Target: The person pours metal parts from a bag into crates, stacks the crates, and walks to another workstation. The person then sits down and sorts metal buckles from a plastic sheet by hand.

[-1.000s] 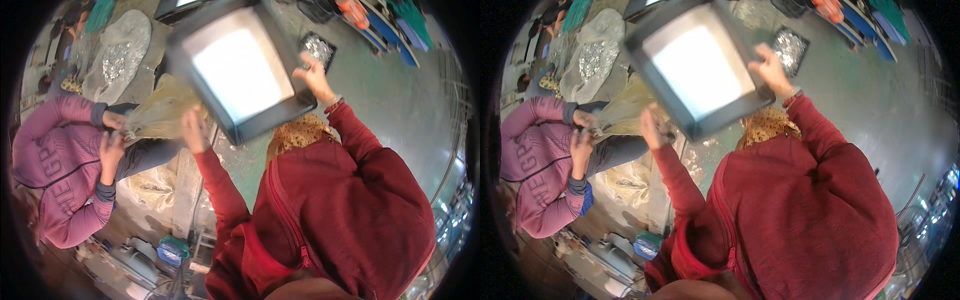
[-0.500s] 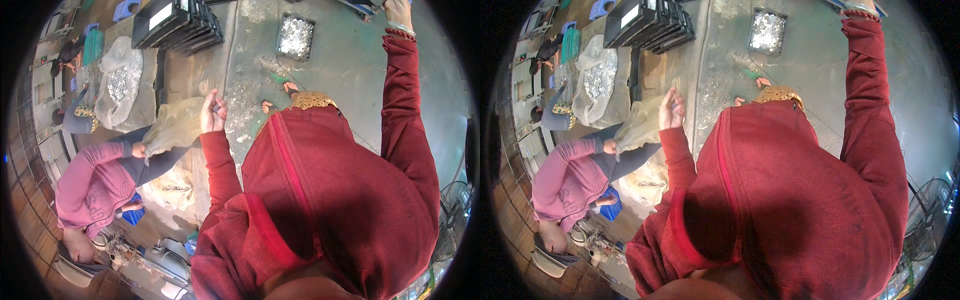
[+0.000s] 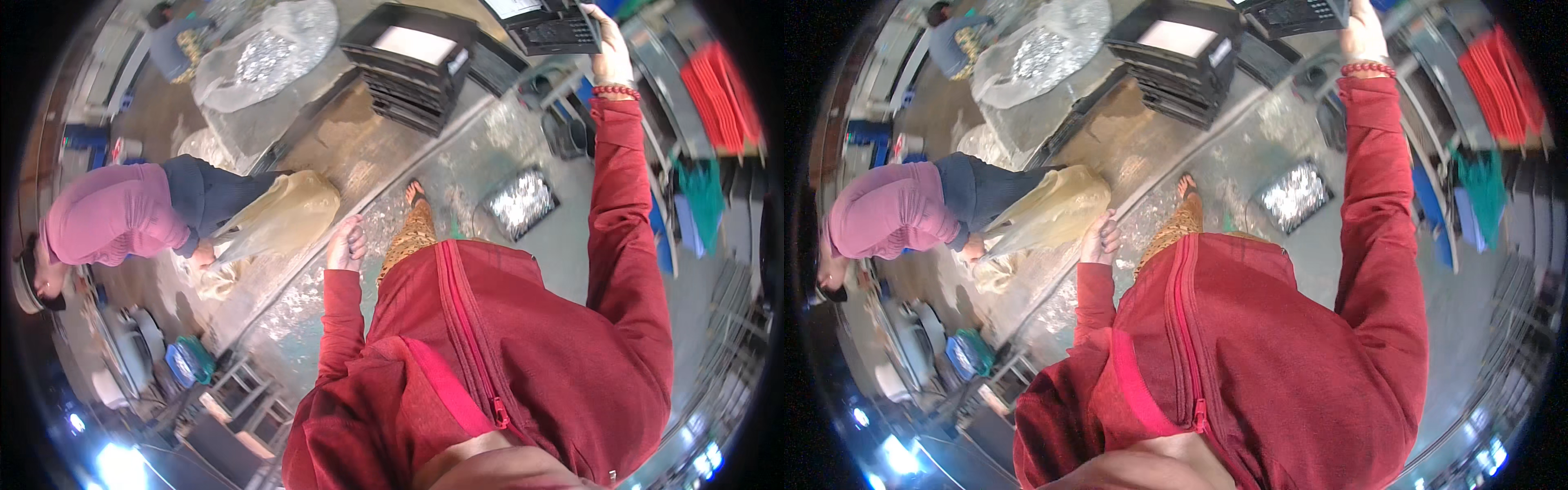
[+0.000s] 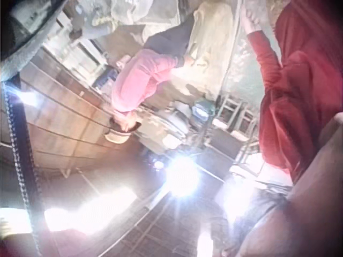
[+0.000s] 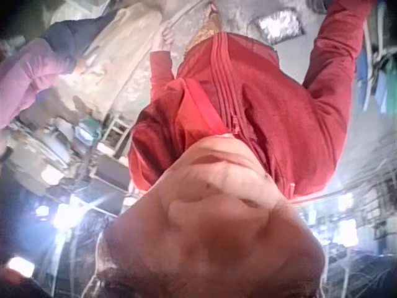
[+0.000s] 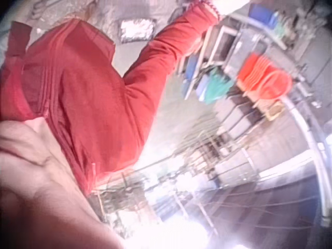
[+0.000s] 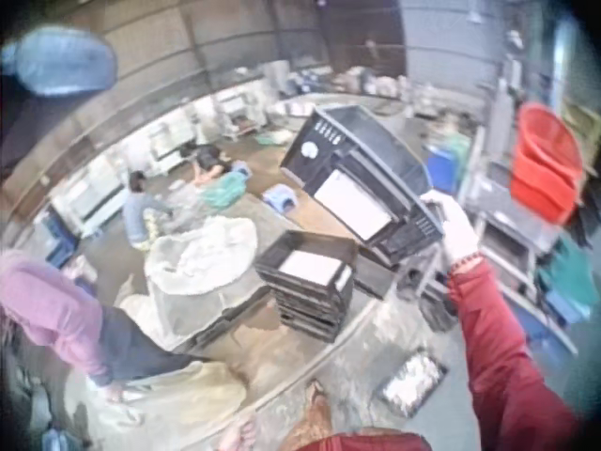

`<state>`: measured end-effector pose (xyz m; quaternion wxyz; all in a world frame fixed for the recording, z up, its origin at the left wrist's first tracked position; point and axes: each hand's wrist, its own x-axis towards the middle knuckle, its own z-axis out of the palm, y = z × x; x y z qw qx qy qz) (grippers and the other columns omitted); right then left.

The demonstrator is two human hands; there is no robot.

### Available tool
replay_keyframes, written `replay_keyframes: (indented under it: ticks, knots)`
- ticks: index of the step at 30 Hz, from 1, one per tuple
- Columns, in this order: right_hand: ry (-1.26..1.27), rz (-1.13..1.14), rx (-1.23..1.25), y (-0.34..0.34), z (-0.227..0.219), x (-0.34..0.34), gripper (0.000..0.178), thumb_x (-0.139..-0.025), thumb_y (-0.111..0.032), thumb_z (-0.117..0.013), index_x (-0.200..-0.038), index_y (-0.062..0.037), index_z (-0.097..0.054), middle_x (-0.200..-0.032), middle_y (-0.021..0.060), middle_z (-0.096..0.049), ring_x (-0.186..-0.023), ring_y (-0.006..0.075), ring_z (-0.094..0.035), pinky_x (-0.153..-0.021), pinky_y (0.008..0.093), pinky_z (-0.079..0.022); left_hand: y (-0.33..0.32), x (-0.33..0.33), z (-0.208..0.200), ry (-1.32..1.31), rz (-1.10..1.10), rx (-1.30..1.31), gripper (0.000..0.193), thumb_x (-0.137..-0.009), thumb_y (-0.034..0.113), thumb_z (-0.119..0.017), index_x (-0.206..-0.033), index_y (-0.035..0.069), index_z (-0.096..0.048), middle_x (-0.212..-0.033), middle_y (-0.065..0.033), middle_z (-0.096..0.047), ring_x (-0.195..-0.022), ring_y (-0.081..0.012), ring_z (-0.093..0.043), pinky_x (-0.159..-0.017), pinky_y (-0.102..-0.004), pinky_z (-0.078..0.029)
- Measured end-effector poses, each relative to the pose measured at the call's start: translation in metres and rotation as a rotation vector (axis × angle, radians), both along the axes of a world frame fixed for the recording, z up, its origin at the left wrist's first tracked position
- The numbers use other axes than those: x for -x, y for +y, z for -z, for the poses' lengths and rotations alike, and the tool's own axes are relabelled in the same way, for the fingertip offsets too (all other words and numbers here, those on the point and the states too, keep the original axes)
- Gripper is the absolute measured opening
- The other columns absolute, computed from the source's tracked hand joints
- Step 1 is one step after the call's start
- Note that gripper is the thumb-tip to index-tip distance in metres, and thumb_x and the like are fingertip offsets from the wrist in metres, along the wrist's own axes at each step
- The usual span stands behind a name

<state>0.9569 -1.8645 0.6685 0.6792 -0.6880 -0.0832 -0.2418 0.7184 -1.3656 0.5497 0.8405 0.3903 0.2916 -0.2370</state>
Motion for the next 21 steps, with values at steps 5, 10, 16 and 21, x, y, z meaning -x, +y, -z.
replay_keyframes:
  ticks: [5,10,16,21]
  knots:
    - [-0.057,-0.123,0.122,0.074,0.003,-0.118,0.017,-0.075,0.0,-0.05,-0.092,-0.0017,-0.055,-0.088,0.007,-0.058,-0.076,0.0144,-0.055,-0.071,0.0234,-0.044,0.038,-0.062,-0.015,0.067,-0.125,-0.17,0.035,-0.082,0.038,-0.049,-0.094,0.005,-0.052,-0.056,0.0067,-0.026,-0.045,-0.0031,-0.024,-0.036,-0.0166,-0.018]
    - [0.131,-0.102,0.043,0.103,-0.003,-0.175,0.012,-0.078,-0.008,-0.048,-0.087,-0.0047,-0.056,-0.081,0.0044,-0.056,-0.072,0.0127,-0.053,-0.067,0.0236,-0.044,0.005,-0.235,-0.043,-0.113,0.135,-0.194,0.053,-0.078,0.05,-0.049,-0.099,0.002,-0.054,-0.06,0.0057,-0.029,-0.05,-0.0048,-0.029,-0.042,-0.0174,-0.022]
    - [-0.134,0.083,0.279,0.038,-0.035,-0.195,0.017,-0.087,-0.013,-0.036,-0.088,-0.009,-0.053,-0.088,-0.001,-0.049,-0.084,0.0087,-0.042,-0.079,0.0226,-0.031,-0.086,-0.38,0.015,0.023,-0.103,-0.141,0.055,-0.067,0.039,-0.067,-0.096,-0.002,-0.045,-0.063,-0.0016,-0.036,-0.05,-0.011,-0.035,-0.042,-0.0246,-0.029]
    - [0.09,0.126,0.235,-0.033,-0.028,-0.238,0.015,-0.085,-0.018,-0.041,-0.089,-0.0091,-0.053,-0.09,0.0008,-0.051,-0.088,0.0114,-0.043,-0.079,0.0253,-0.033,-0.088,-0.416,0.079,0.158,-0.117,-0.601,0.086,-0.057,0.052,-0.069,-0.112,-0.006,-0.038,-0.101,-0.0127,-0.048,-0.085,-0.0216,-0.047,-0.062,-0.0355,-0.042]
